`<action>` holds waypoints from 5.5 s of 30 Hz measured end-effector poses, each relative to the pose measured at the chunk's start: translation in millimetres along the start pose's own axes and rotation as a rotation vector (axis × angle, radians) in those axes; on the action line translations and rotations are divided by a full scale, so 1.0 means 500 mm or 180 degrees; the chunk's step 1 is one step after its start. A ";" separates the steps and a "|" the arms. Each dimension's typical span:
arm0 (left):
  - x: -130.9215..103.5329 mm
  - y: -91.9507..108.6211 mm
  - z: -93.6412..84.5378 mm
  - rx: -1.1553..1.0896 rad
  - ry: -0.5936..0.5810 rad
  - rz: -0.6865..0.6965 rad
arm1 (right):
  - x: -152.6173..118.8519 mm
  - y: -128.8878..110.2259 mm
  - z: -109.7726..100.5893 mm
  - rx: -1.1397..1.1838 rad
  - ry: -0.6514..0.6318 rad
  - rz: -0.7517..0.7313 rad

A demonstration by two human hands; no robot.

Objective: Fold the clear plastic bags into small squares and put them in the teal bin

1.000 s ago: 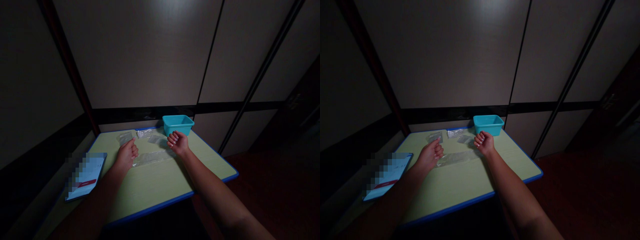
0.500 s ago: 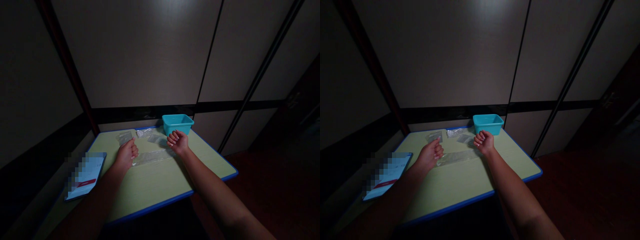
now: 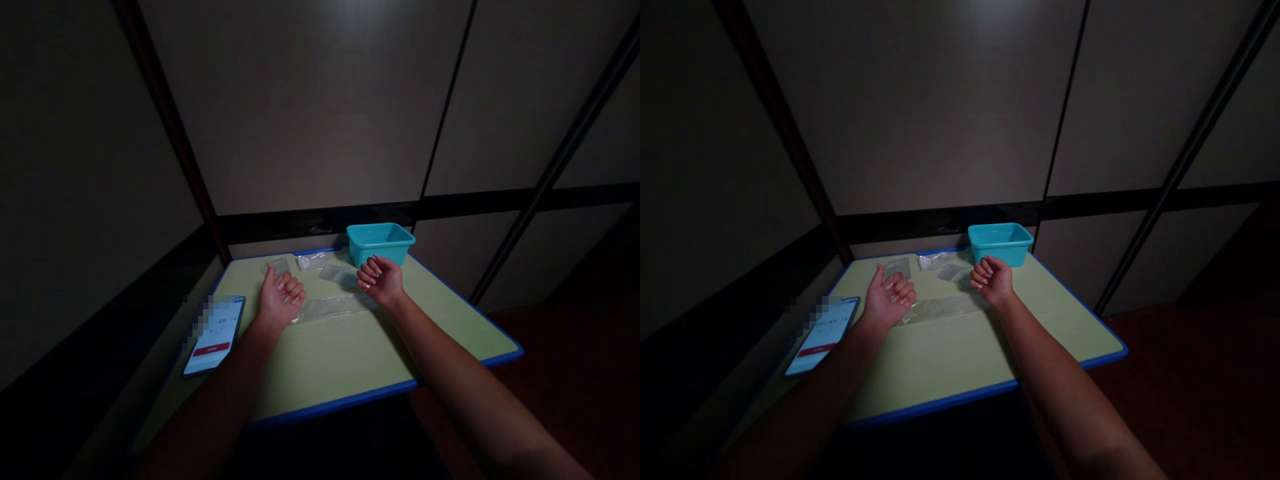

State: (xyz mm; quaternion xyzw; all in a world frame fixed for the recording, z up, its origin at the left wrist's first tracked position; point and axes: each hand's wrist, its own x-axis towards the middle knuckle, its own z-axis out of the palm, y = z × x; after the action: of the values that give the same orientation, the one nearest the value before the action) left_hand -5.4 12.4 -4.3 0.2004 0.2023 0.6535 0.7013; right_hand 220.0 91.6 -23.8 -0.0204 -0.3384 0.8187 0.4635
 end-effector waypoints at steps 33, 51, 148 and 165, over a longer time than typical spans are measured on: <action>-0.009 -0.004 0.010 0.0092 -0.0140 0.0255 | -0.001 0.005 0.011 -0.0303 0.0156 0.0198; -0.011 -0.005 0.004 0.0132 -0.0313 0.0090 | 0.000 0.007 0.013 -0.0363 0.0217 0.0314; 0.021 -0.058 -0.005 0.0890 0.0210 -0.0865 | 0.004 0.051 0.015 -0.1067 -0.0461 0.2149; 0.018 -0.032 0.001 0.1433 0.0486 0.0088 | 0.005 -0.013 -0.012 -0.2652 0.1046 0.1214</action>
State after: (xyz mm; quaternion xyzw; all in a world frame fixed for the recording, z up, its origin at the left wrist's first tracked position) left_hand 8.5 20.6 -12.9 0.3044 0.3926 0.6148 0.6126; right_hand 225.7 98.9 -24.2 -0.3948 -0.5499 0.6699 0.3049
